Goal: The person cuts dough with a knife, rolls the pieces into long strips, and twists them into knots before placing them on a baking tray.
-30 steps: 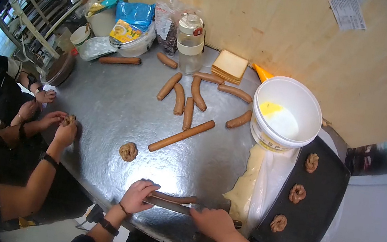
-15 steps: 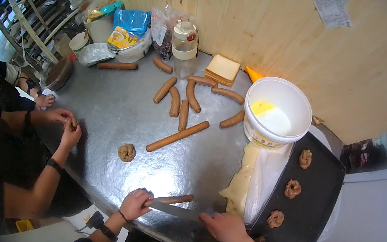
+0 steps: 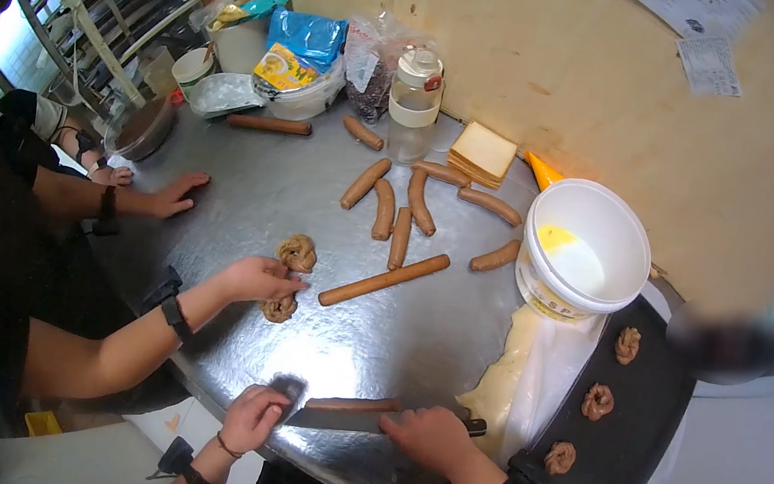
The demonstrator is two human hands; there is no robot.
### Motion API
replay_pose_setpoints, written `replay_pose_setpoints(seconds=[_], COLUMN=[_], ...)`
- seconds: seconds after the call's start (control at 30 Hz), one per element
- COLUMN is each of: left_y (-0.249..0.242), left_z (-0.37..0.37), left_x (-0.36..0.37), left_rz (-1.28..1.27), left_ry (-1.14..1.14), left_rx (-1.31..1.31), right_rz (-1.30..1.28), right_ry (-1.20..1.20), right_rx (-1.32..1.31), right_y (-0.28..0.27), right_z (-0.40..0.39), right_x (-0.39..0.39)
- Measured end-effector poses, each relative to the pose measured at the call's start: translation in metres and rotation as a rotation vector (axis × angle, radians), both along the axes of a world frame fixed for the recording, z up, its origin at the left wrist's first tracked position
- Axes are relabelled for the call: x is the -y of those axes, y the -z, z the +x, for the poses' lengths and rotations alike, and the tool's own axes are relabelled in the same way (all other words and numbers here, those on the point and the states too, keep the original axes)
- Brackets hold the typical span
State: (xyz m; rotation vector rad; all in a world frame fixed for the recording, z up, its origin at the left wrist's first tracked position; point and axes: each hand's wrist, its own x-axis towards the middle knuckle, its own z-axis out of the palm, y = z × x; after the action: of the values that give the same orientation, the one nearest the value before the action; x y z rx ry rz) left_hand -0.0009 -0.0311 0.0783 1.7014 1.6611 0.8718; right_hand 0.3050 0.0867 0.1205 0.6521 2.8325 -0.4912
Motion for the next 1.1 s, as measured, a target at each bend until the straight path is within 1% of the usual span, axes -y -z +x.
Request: replay_pose_setpoints(seconds=[0.07, 0.13, 0.2, 0.23, 0.27, 0.37, 0.5, 0.57, 0.6, 0.67, 0.73, 0.8, 0.87, 0.93, 0.97, 1.03, 1.1], left_y=[-0.002, -0.008, -0.016, -0.016, -0.017, -0.014, -0.002, -0.004, -0.007, -0.014, -0.015, -0.019, -0.020, -0.025, -0.027, -0.029, -0.029], left_z=[0.005, 0.011, 0.018, 0.024, 0.030, 0.049, 0.058, 0.051, 0.045, 0.024, 0.008, -0.004, -0.009, -0.010, -0.008, 0.002, 0.018], left_x=[0.000, -0.003, -0.011, -0.016, -0.020, -0.027, -0.030, -0.031, -0.032, -0.033, -0.030, -0.027, -0.026, -0.026, -0.026, -0.028, -0.033], left_rz=[-0.010, -0.024, -0.034, -0.024, -0.023, -0.008, -0.029, -0.064, -0.067, -0.185, -0.151, -0.213, -0.241, -0.219, -0.219, -0.184, -0.187], left_ry=[0.033, 0.051, 0.161, 0.217, 0.217, 0.347, 0.379, 0.313, 0.317, 0.292, 0.270, 0.220, 0.219, 0.291, 0.289, 0.338, 0.367], left_rx=[0.050, 0.034, 0.004, -0.034, -0.033, -0.190, -0.265, -0.280, -0.282, -0.236, -0.259, -0.332, -0.308, -0.343, -0.341, -0.252, -0.249], right_rz=[-0.012, -0.017, -0.020, -0.023, -0.025, -0.037, -0.037, -0.034, -0.037, 0.019, 0.019, 0.019, 0.042, 0.039, 0.039, 0.037, 0.038], right_ry=[0.004, -0.001, -0.003, -0.001, 0.001, 0.006, 0.017, 0.009, 0.012, 0.045, 0.043, 0.039, 0.027, 0.023, 0.018, 0.011, 0.003], right_rx=[0.020, 0.022, 0.027, 0.035, 0.042, 0.043, 0.079, 0.089, 0.087, -0.029, -0.010, 0.010, 0.023, 0.028, 0.033, 0.048, 0.064], right_y=[0.004, 0.004, 0.004, 0.005, 0.005, 0.003, -0.001, -0.002, 0.001, 0.011, 0.009, 0.007, 0.006, 0.006, 0.006, 0.006, 0.003], right_z=[-0.001, -0.001, 0.000, 0.001, 0.001, 0.002, 0.007, 0.011, 0.014, 0.020, 0.020, 0.019, 0.016, 0.015, 0.015, 0.014, 0.012], right_x=[-0.003, -0.005, -0.006, -0.006, -0.006, -0.008, -0.010, -0.011, -0.010, -0.008, -0.008, -0.009, -0.009, -0.010, -0.010, -0.010, -0.011])
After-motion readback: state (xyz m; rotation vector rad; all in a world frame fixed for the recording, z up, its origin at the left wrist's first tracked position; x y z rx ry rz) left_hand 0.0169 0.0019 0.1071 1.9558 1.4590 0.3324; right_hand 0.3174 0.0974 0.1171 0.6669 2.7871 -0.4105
